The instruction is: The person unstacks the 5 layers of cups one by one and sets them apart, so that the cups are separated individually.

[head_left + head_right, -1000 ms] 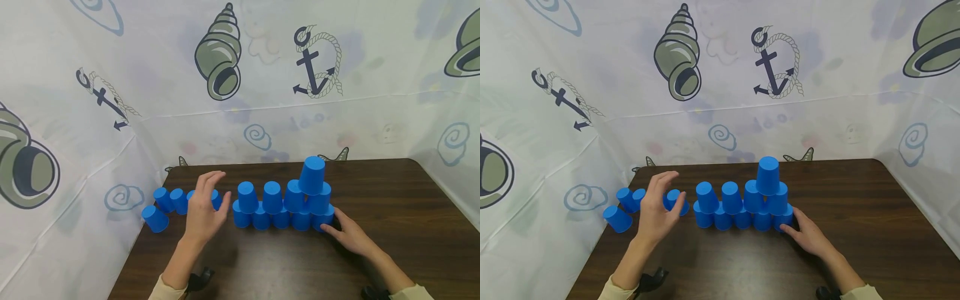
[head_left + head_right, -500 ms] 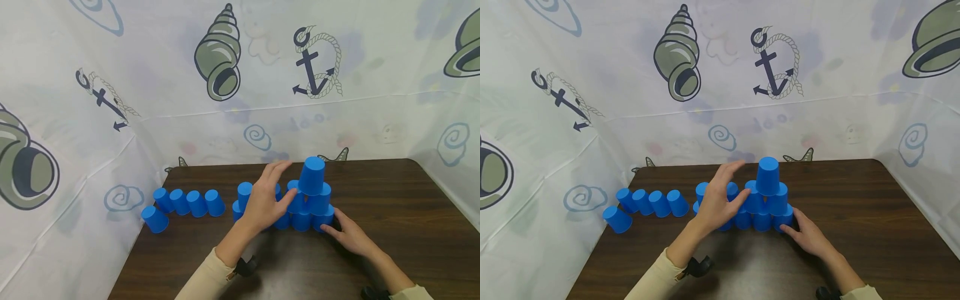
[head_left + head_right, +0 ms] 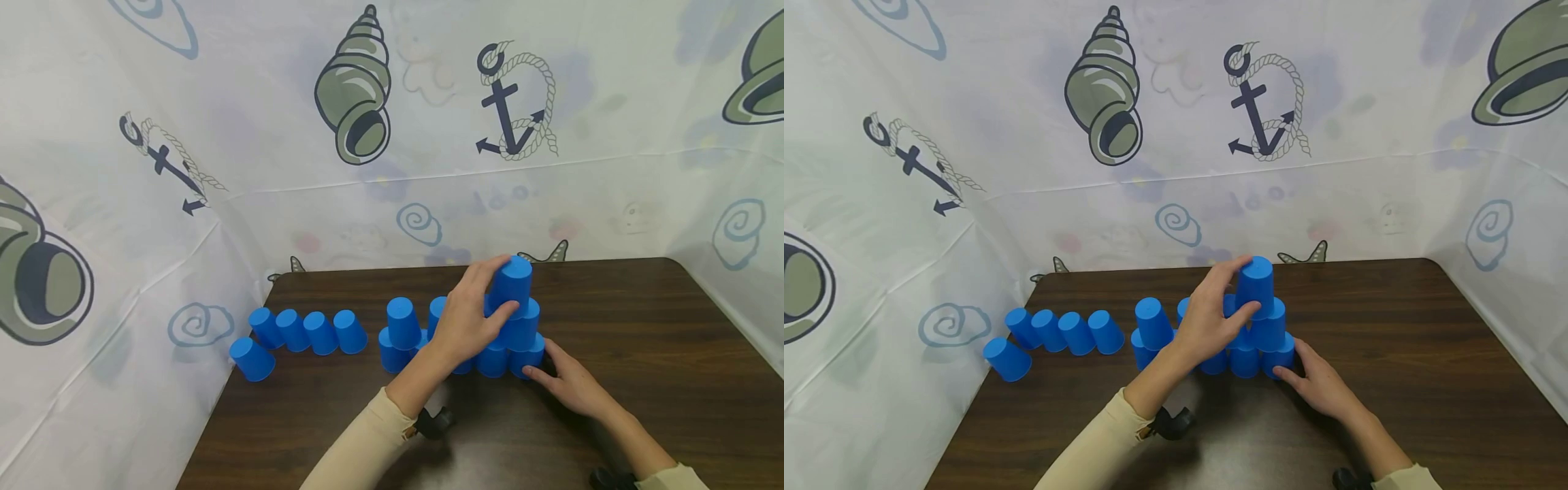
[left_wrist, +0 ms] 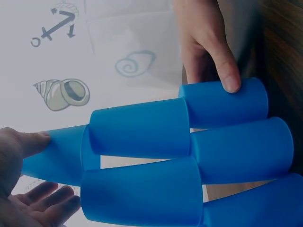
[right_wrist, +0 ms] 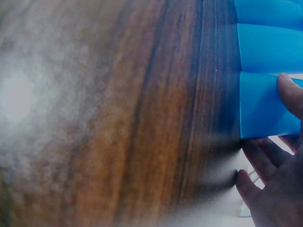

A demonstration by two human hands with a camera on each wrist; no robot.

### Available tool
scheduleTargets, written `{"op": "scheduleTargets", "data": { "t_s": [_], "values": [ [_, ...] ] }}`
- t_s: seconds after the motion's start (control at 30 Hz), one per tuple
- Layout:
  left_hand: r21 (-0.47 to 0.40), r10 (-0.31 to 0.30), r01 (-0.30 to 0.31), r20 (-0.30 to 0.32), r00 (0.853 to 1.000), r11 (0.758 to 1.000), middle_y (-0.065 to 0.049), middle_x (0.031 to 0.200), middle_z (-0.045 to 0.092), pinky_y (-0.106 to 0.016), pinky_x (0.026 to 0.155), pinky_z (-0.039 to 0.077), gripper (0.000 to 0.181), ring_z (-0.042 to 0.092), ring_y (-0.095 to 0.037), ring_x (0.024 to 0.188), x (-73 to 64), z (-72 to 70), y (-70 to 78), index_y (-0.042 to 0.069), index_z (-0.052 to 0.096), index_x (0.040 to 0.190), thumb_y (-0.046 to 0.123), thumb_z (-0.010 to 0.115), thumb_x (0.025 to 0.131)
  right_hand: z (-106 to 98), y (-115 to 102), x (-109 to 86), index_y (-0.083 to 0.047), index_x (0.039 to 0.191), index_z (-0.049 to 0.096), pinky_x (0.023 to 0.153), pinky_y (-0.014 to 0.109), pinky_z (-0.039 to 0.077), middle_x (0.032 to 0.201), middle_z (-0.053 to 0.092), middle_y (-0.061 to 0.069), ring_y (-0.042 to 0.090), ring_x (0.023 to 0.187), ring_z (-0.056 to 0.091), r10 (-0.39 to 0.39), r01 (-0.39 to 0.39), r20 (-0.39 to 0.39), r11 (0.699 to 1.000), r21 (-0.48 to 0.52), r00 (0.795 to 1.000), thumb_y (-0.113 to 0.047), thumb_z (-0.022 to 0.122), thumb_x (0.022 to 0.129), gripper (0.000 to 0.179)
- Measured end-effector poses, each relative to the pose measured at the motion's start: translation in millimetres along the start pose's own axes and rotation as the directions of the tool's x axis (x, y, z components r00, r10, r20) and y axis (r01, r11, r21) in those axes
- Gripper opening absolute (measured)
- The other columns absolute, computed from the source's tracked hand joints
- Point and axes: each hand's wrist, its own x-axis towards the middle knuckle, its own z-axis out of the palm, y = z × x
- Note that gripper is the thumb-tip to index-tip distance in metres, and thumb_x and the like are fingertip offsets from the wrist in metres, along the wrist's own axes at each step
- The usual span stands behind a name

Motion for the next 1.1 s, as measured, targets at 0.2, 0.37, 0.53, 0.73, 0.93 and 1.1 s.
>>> {"op": "scheduleTargets", "data": {
  "t_s": [0.2, 0.37, 0.53, 0.73, 0.93, 1.1],
  "values": [
    [-0.002, -0.003, 0.003, -0.018, 1.0, 1.0, -0.005, 0.143, 0.048, -0.031, 0.092, 0.052, 0.067, 0.057, -0.019, 0.122, 0.6, 2.0, -0.7, 0.019, 0.036, 0.149, 0.02, 0.071, 0.091, 0.1, -0.6, -0.2, 0.0, 0.15, 0.026, 0.096, 0.071, 0.036, 0.145, 0.04, 0.031, 0.053, 0.129, 0.041, -0.004, 0.004, -0.002, 1.0, -0.002, 1.0, -0.048, 0.057, 0.097, 0.077],
    [-0.006, 0.019, -0.02, -0.027, 0.999, 1.0, -0.005, 0.14, 0.049, -0.028, 0.091, 0.052, 0.065, 0.057, -0.017, 0.121, -1.9, -0.5, -1.6, 0.021, 0.038, 0.148, 0.02, 0.07, 0.092, 0.1, -1.0, -0.2, 0.0, 0.15, 0.027, 0.097, 0.07, 0.037, 0.145, 0.04, 0.031, 0.052, 0.129, 0.042, -0.007, 0.007, -0.004, 1.0, -0.002, 1.0, -0.046, 0.057, 0.097, 0.076],
    [-0.02, 0.052, -0.053, -0.056, 0.997, 0.998, -0.006, 0.136, 0.05, -0.028, 0.088, 0.054, 0.063, 0.058, -0.016, 0.115, -10.9, -16.6, 1.2, 0.019, 0.04, 0.147, 0.018, 0.07, 0.092, 1.2, -1.7, -1.0, 0.001, 0.149, 0.028, 0.097, 0.071, 0.035, 0.145, 0.04, 0.032, 0.053, 0.129, 0.041, -0.008, 0.008, -0.011, 1.0, -0.013, 1.0, -0.046, 0.058, 0.097, 0.076],
    [-0.061, 0.046, -0.056, -0.144, 0.989, 0.997, -0.007, 0.135, 0.052, -0.033, 0.088, 0.055, 0.06, 0.057, -0.019, 0.119, -35.6, -61.6, 7.7, 0.015, 0.045, 0.143, 0.011, 0.072, 0.09, 2.6, -0.7, -1.5, 0.002, 0.149, 0.028, 0.098, 0.071, 0.035, 0.145, 0.04, 0.032, 0.053, 0.13, 0.039, -0.004, 0.003, -0.019, 0.999, -0.034, 1.0, -0.048, 0.057, 0.097, 0.077],
    [-0.058, -0.054, 0.04, -0.272, 0.961, 0.998, -0.006, 0.135, 0.053, -0.041, 0.088, 0.054, 0.065, 0.056, -0.022, 0.122, -73.6, -118.1, -0.6, 0.015, 0.048, 0.141, 0.005, 0.077, 0.084, 2.1, -0.3, -0.7, 0.003, 0.148, 0.028, 0.098, 0.071, 0.034, 0.144, 0.039, 0.033, 0.054, 0.13, 0.039, 0.014, -0.015, -0.015, 0.999, -0.044, 1.0, -0.05, 0.056, 0.096, 0.079],
    [0.054, -0.155, 0.192, -0.398, 0.904, 0.98, -0.002, 0.134, 0.055, -0.047, 0.085, 0.055, 0.07, 0.058, -0.021, 0.117, -117.6, -156.6, -24.7, 0.021, 0.05, 0.141, 0.007, 0.081, 0.08, 2.2, -0.9, -0.4, 0.003, 0.148, 0.028, 0.098, 0.071, 0.034, 0.145, 0.039, 0.033, 0.054, 0.13, 0.038, 0.024, -0.025, -0.01, 0.998, -0.053, 1.0, -0.052, 0.056, 0.096, 0.081]
  ]
}}
